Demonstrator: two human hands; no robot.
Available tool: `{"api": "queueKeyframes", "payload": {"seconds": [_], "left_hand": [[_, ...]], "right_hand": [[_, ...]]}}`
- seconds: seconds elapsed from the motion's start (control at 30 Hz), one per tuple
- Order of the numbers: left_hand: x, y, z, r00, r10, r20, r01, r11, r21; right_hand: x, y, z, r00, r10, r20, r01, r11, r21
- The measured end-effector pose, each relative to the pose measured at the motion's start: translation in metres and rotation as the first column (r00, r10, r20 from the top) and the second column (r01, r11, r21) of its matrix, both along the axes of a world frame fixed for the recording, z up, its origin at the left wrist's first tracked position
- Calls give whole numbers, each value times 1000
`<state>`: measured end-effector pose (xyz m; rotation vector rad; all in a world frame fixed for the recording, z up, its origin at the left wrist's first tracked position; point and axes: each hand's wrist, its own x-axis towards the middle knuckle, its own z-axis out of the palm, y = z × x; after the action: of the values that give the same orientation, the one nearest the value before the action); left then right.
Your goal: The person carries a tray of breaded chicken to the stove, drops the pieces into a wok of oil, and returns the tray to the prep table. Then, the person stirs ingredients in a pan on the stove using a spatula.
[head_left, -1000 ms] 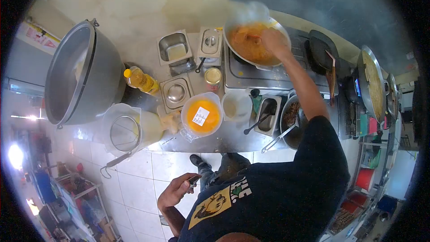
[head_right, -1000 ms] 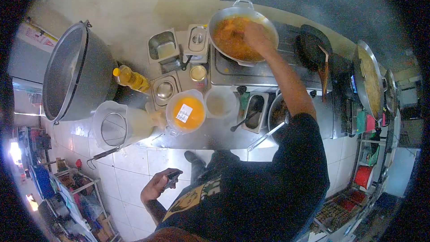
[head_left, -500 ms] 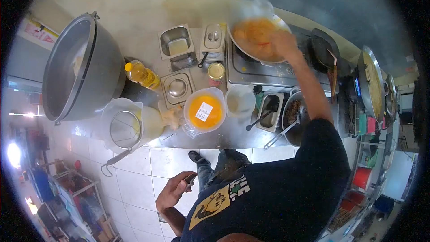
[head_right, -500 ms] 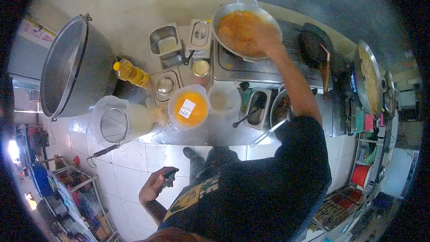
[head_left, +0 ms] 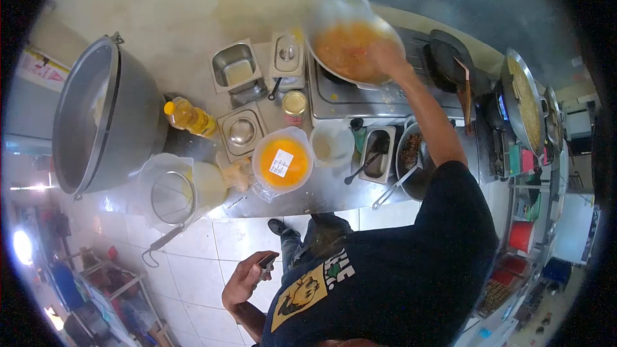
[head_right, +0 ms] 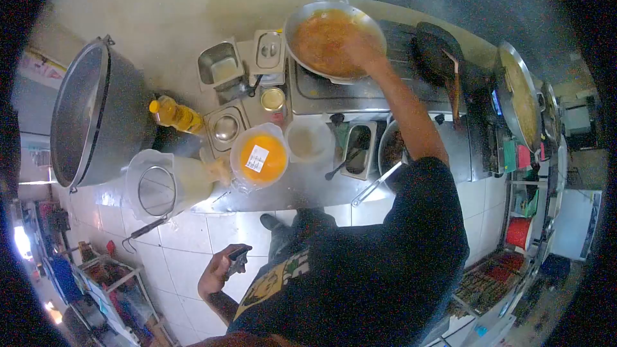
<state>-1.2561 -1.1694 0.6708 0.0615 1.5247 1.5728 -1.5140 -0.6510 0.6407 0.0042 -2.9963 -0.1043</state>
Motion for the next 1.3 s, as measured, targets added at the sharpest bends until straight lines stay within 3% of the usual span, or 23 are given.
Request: {"api": "queueKeyframes", "payload": {"seconds": [0.07,0.17,0.23,0.27,0.43,0.57,0.67,0.73,0.83,0.93,1.03,1.17,1.23,1.3], "left_hand": [[1,1,3,1000,14,-10,-14,1000,-18],[4,-3,5,999,54,-4,-54,998,-20],[1,-7,0,1000,17,3,-17,1000,4],[-1,-6,0,1000,13,-11,-13,1000,8],[6,-9,0,999,41,4,-40,997,-67],[12,-1,3,999,47,14,-46,995,-83],[20,-3,-2,999,45,4,-45,996,-82],[24,-2,-1,998,55,5,-55,994,-91],[27,0,3,997,72,-3,-72,992,-106],[30,-3,8,996,80,-24,-83,989,-121],[32,-6,6,998,66,-23,-69,990,-122],[27,2,7,999,31,-15,-33,991,-130],[29,2,8,999,37,-16,-39,992,-122],[30,0,8,999,39,-23,-42,993,-112]], "right_hand": [[4,-10,13,997,81,6,-81,997,-11],[8,-6,17,996,-87,29,87,996,0],[-5,20,-16,999,24,22,-23,998,-63],[-1,18,-4,1000,20,9,-20,998,-60],[6,26,45,982,-144,125,100,947,307],[4,44,46,977,-63,202,-10,940,340],[16,42,36,969,-51,243,-16,963,268],[18,43,23,960,211,187,-219,975,26],[3,28,3,963,112,247,-110,994,-22],[-8,22,15,986,37,162,-22,996,-90],[-31,30,9,998,39,53,-38,999,-29],[-36,12,2,993,79,82,-71,992,-102],[-34,9,-2,938,259,231,-232,963,-137],[-11,3,14,926,243,288,-229,970,-82]]}}
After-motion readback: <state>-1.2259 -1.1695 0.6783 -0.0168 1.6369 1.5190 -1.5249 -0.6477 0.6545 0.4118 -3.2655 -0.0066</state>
